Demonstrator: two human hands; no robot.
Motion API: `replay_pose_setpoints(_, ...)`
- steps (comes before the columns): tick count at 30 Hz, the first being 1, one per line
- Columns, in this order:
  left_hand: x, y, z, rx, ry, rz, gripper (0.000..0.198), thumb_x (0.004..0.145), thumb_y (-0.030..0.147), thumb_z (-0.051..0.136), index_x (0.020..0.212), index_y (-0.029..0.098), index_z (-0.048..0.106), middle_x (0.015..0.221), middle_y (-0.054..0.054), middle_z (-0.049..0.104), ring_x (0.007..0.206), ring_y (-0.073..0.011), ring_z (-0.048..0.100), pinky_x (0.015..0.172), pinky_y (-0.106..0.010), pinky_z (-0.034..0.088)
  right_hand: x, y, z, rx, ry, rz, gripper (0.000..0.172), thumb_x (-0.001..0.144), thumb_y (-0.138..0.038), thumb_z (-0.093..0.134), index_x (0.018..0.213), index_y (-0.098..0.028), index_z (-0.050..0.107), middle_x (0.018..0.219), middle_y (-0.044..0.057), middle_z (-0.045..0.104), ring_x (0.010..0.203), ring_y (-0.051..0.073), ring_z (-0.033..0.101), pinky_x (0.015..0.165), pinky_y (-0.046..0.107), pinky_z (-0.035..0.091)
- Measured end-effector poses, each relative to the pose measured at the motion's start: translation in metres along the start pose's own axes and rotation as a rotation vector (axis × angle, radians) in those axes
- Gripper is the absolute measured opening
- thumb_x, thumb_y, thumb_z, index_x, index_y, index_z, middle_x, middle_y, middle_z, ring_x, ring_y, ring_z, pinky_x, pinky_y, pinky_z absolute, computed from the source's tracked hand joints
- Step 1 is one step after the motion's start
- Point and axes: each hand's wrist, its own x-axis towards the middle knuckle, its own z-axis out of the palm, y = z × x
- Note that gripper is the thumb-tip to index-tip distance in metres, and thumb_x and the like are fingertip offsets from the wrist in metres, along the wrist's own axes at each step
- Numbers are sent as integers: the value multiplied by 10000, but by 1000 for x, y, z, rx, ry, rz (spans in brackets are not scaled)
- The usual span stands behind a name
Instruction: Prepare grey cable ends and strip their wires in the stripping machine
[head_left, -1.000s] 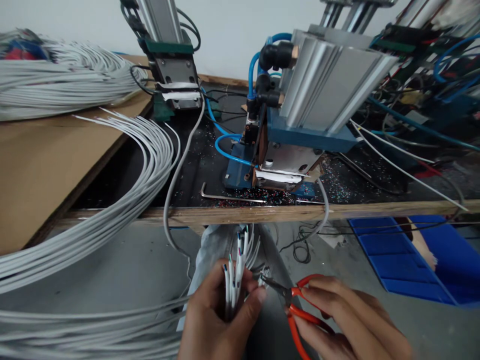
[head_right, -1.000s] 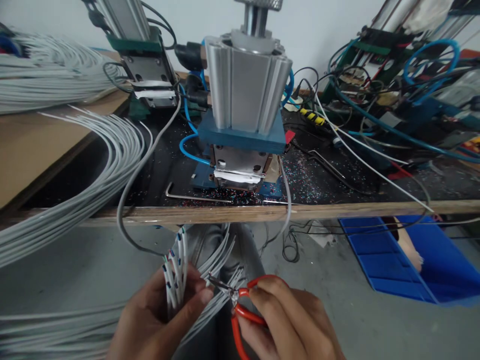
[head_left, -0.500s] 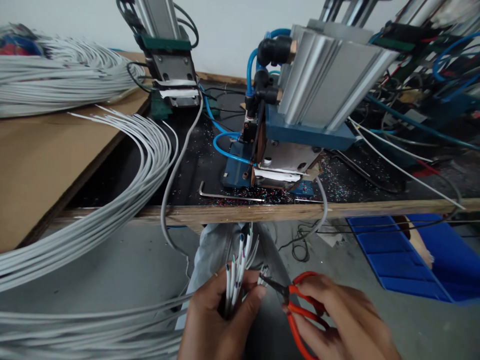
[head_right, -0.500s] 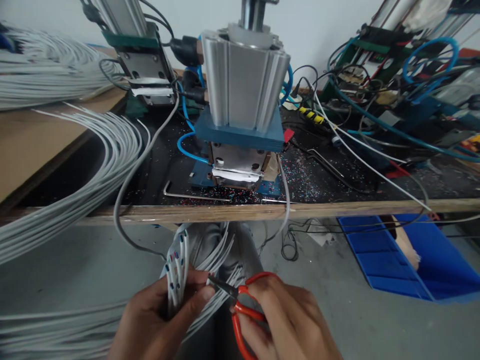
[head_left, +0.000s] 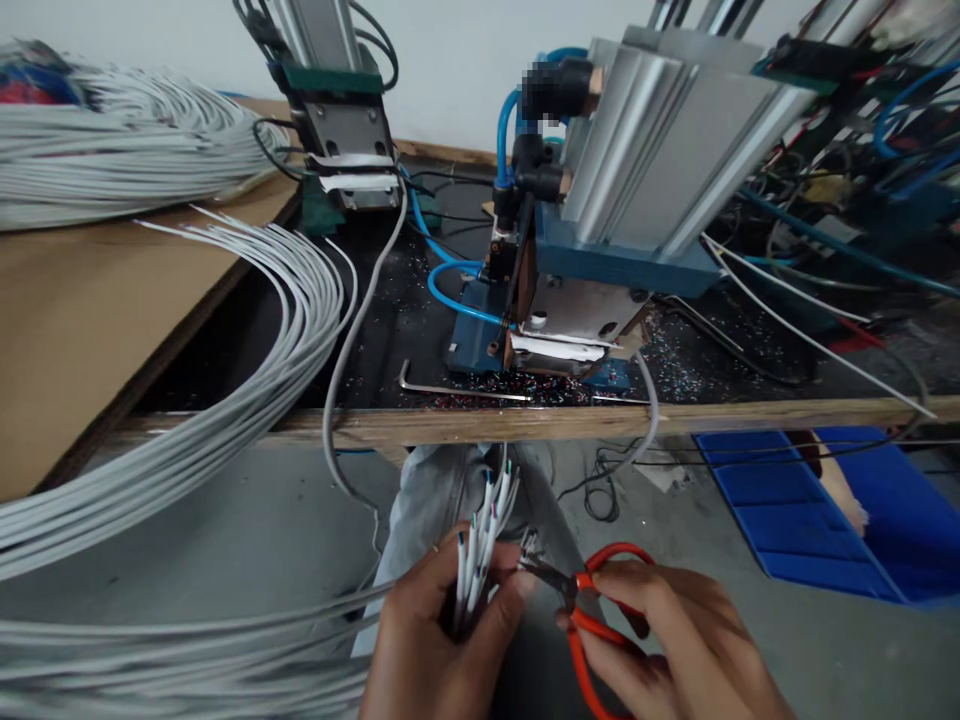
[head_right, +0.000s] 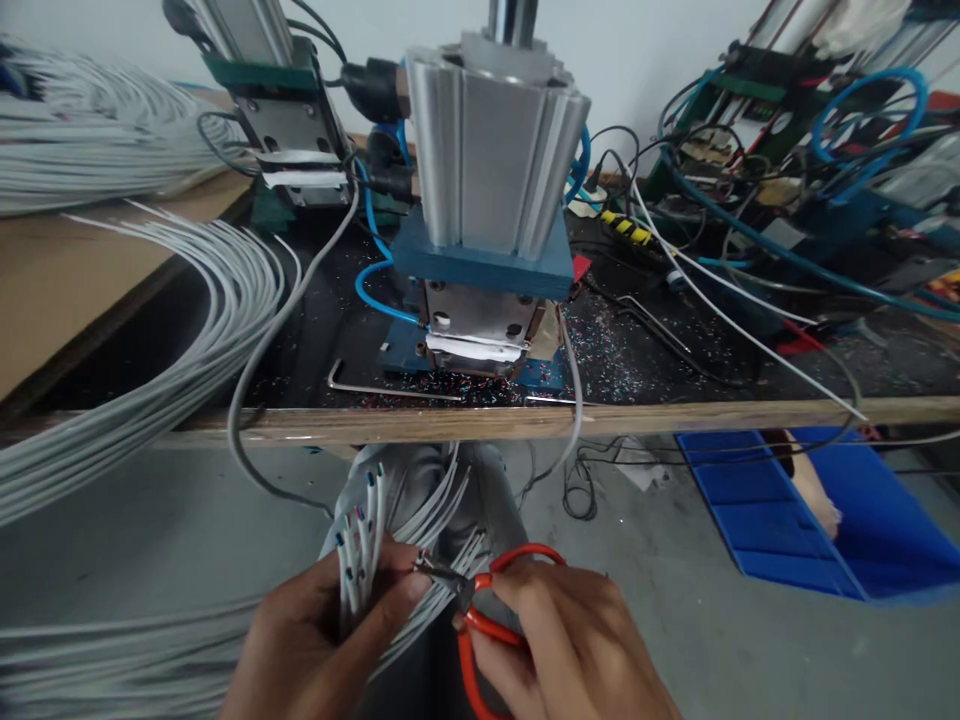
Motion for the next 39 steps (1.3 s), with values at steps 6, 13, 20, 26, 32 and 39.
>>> replay_pose_setpoints(6, -1, -1, 0, -30, -3, -14, 203, 669, 434, 803, 686, 233, 791, 611, 22, 669, 565, -160, 515, 556, -249, 421, 3, 6, 3, -3, 45, -72, 144, 991, -269, 466, 1088, -267, 572, 774, -22, 752, 631, 169, 729, 607, 253, 638)
replay_pose_setpoints(13, -1, -3, -1, -39, -25, -24, 214, 687, 446, 799, 717, 235, 786, 600, 33, 644, 568, -157, 493, 558, -254, 405, 1, 5, 3, 14, 94, -73, 103, 986, -263, 514, 1049, -258, 596, 784, -36, 763, 602, 144, 717, 585, 243, 621)
replay_pose_setpoints(20, 0, -4, -3, -26, -41, -25, 225, 702, 463, 802, 736, 240, 788, 627, 26, 659, 573, -152, 473, 555, -254, 378, 4, 4, 4, 12, 145, -87, 75, 1005, -280, 534, 1015, -246, 601, 764, -42, 775, 565, 143, 715, 545, 271, 598)
replay_pose_setpoints(26, 6, -11, -5, -41, -123, 97, 168, 749, 406, 797, 743, 238, 800, 610, 32, 652, 549, -144, 527, 537, -226, 429, 1, 2, 2, 20, 97, -69, 99, 1019, -279, 499, 1032, -263, 595, 747, -54, 757, 590, 139, 719, 584, 252, 601)
replay_pose_setpoints(32, 5, -8, -3, -79, -97, 119, 85, 722, 340, 813, 704, 258, 810, 631, 39, 694, 580, -143, 578, 569, -208, 459, -1, 6, 3, 7, 98, -98, 105, 982, -258, 525, 1052, -248, 604, 806, -29, 781, 633, 140, 741, 595, 220, 607)
replay_pose_setpoints(39, 4, -6, -3, -103, -107, 100, 92, 718, 344, 805, 701, 254, 807, 630, 37, 680, 571, -146, 561, 550, -217, 450, 2, 7, 2, 9, 106, -125, 114, 969, -218, 519, 1047, -240, 599, 804, -21, 783, 634, 134, 744, 615, 209, 607)
